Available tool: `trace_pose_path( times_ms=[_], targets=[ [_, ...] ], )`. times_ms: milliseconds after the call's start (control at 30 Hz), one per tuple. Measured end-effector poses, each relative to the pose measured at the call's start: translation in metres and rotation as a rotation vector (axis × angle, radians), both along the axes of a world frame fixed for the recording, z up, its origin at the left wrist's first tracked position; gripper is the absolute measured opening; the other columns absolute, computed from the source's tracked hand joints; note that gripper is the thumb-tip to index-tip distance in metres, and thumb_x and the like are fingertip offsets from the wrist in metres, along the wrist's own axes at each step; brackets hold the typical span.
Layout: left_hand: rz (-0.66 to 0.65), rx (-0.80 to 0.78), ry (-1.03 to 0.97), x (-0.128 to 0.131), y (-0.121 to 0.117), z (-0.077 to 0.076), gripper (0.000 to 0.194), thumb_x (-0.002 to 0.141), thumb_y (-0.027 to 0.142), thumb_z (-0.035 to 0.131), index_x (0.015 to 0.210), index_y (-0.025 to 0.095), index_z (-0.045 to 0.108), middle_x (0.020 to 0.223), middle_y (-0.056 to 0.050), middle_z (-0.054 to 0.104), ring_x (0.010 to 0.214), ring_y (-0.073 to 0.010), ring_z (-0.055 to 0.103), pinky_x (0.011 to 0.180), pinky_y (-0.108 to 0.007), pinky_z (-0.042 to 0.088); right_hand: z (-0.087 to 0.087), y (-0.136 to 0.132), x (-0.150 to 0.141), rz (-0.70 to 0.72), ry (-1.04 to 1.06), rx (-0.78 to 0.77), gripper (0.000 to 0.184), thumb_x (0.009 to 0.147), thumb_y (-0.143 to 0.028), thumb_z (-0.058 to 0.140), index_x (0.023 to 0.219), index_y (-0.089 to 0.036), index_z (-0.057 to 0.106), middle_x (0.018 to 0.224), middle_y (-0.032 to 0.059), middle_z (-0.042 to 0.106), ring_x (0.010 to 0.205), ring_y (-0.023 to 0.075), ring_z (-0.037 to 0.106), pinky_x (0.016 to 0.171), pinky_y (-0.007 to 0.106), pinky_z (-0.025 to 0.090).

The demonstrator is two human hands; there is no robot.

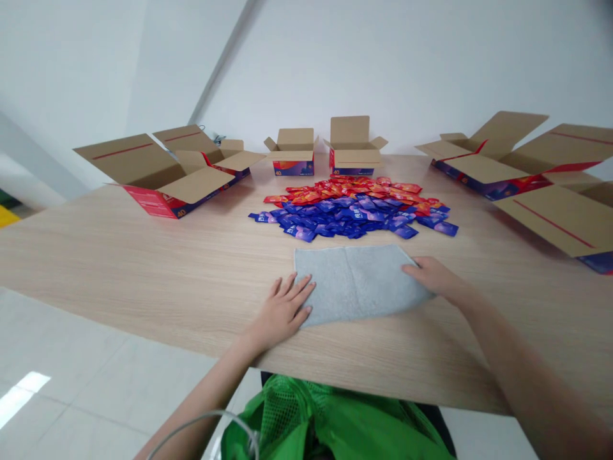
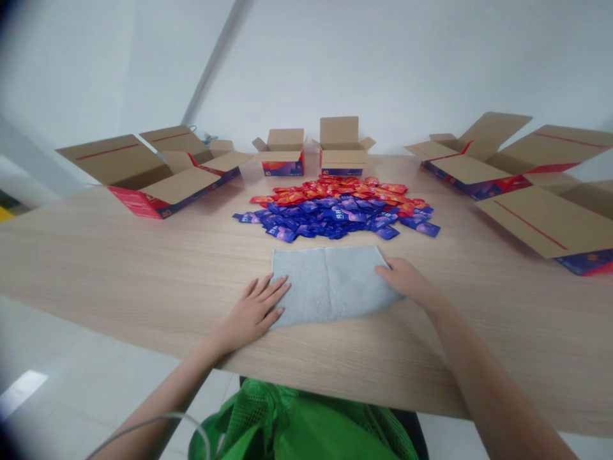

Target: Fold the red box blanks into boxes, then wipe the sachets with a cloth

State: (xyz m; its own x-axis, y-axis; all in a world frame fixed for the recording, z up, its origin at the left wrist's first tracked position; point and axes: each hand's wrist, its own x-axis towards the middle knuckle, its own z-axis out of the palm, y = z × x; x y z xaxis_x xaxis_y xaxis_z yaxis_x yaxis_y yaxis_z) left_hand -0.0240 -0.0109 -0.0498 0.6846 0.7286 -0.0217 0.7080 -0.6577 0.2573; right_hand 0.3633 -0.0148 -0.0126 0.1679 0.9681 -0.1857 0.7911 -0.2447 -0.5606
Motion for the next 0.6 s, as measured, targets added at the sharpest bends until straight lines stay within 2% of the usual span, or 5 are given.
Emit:
trace_pose_path(
  times_ms=[100,200,367,467,600],
  targets=[
    [0.019,0.041,0.024,0.004,-0.004,-0.002,0.054,0.102,0.045,0.031,0.154,0.032,0.025,0.161,0.002,0.021,0.149,-0.0309,0.013,0.119,-0.056,0.01,0.032,0.012,-0.026,0.069,0.221,0.066,0.032,0.083,-0.043,0.051,0.089,-0.016,0.068,0.083,0.006,0.071,0.075,0.021,0.064,0.062,0.028,0.045],
    [0.028,0.05,0.038,0.006,-0.004,-0.003,0.056,0.101,0.044,0.033,0.155,0.029,0.025,0.162,0.001,0.019,0.149,-0.0324,0.015,0.118,-0.058,0.012,0.044,0.027,-0.086,0.231,0.46,0.177,0.029,0.079,-0.044,0.06,0.089,-0.017,0.065,0.08,0.0038,0.068,0.068,0.0171,0.06,0.057,0.025,0.042],
    [0.043,0.094,0.017,0.004,-0.005,-0.008,0.061,0.099,0.044,0.037,0.153,0.016,0.029,0.159,-0.008,0.029,0.149,-0.032,0.016,0.119,-0.055,0.014,0.001,0.045,-0.188,0.409,0.487,0.112,0.009,0.074,-0.025,0.064,0.073,-0.017,0.06,0.054,-0.0043,0.055,0.048,0.0103,0.045,0.048,0.023,0.03],
    [0.03,0.09,-0.002,0.003,-0.005,-0.009,0.062,0.098,0.044,0.04,0.151,0.012,0.033,0.156,-0.012,0.034,0.148,-0.0323,0.017,0.119,-0.055,0.013,-0.02,0.046,-0.202,0.437,0.484,0.118,0.014,0.075,-0.022,0.062,0.064,-0.018,0.054,0.051,-0.0056,0.049,0.048,0.0097,0.042,0.048,0.023,0.027],
    [0.006,0.042,-0.103,0.003,-0.005,-0.008,0.065,0.095,0.043,0.047,0.151,0.013,0.033,0.157,-0.012,0.032,0.148,-0.0344,0.019,0.118,-0.059,0.013,-0.017,0.041,-0.197,0.475,0.532,0.165,0.01,0.081,-0.027,0.057,0.078,-0.018,0.056,0.066,-0.0024,0.059,0.06,0.0115,0.05,0.054,0.023,0.034]
  ],
)
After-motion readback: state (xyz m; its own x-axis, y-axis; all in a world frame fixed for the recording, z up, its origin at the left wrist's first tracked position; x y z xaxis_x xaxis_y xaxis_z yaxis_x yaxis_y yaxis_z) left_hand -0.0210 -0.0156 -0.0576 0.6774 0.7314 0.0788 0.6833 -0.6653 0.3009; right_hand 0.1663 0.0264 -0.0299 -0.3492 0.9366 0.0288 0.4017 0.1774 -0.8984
